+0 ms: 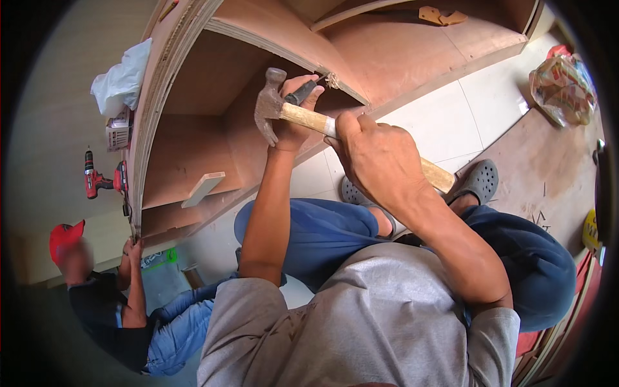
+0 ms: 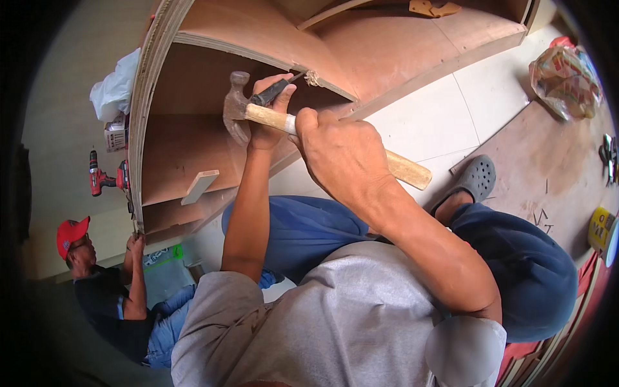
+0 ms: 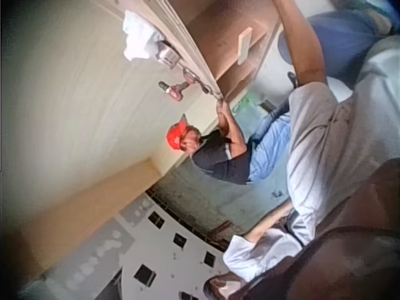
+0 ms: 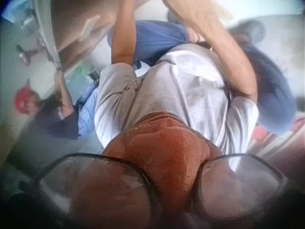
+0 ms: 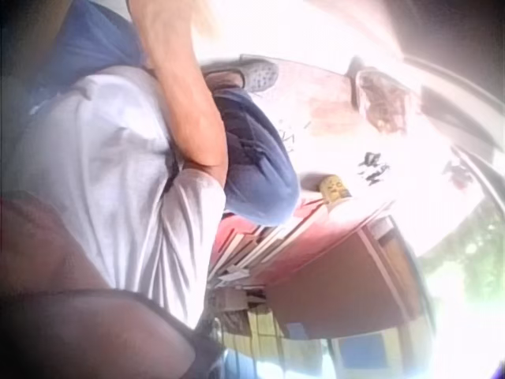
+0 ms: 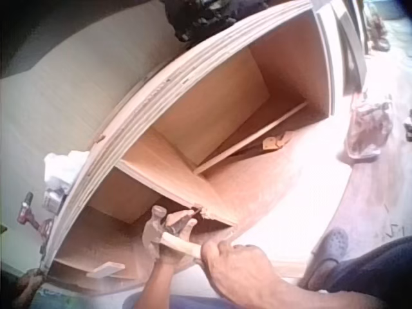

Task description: The person chisels a notch into the edge of a wooden cabinet shelf using a chisel and a hammer.

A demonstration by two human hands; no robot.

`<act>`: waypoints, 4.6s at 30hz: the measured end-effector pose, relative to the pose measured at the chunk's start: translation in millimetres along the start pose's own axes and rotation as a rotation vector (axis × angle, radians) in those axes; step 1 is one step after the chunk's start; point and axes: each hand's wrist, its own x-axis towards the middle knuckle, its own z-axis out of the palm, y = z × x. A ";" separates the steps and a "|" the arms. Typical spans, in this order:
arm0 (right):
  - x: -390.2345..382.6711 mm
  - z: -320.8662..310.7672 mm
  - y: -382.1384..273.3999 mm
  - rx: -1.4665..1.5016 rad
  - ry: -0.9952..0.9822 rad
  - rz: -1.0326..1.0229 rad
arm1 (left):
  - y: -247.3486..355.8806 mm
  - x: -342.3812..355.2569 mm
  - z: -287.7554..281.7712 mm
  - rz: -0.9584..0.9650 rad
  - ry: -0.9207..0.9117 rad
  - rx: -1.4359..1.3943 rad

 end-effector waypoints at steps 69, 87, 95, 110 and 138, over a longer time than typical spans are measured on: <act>-13.6 -8.1 -68.6 0.265 0.080 -0.290 | 78.2 -28.8 -7.8 0.017 -0.017 -0.134; 3.2 30.1 -133.5 0.444 -0.132 -0.353 | 19.1 -94.6 -50.8 -0.681 0.921 -0.687; 9.1 26.5 -158.2 0.757 -0.319 -0.218 | 29.2 -75.1 -84.9 -0.753 1.490 -1.115; 35.0 -19.0 -158.0 1.119 -0.177 -0.372 | 55.6 -85.2 -152.2 -0.540 1.512 -0.952; 53.7 -89.5 -98.3 1.175 0.177 -0.087 | 121.0 -80.6 -155.9 -0.610 0.993 -0.637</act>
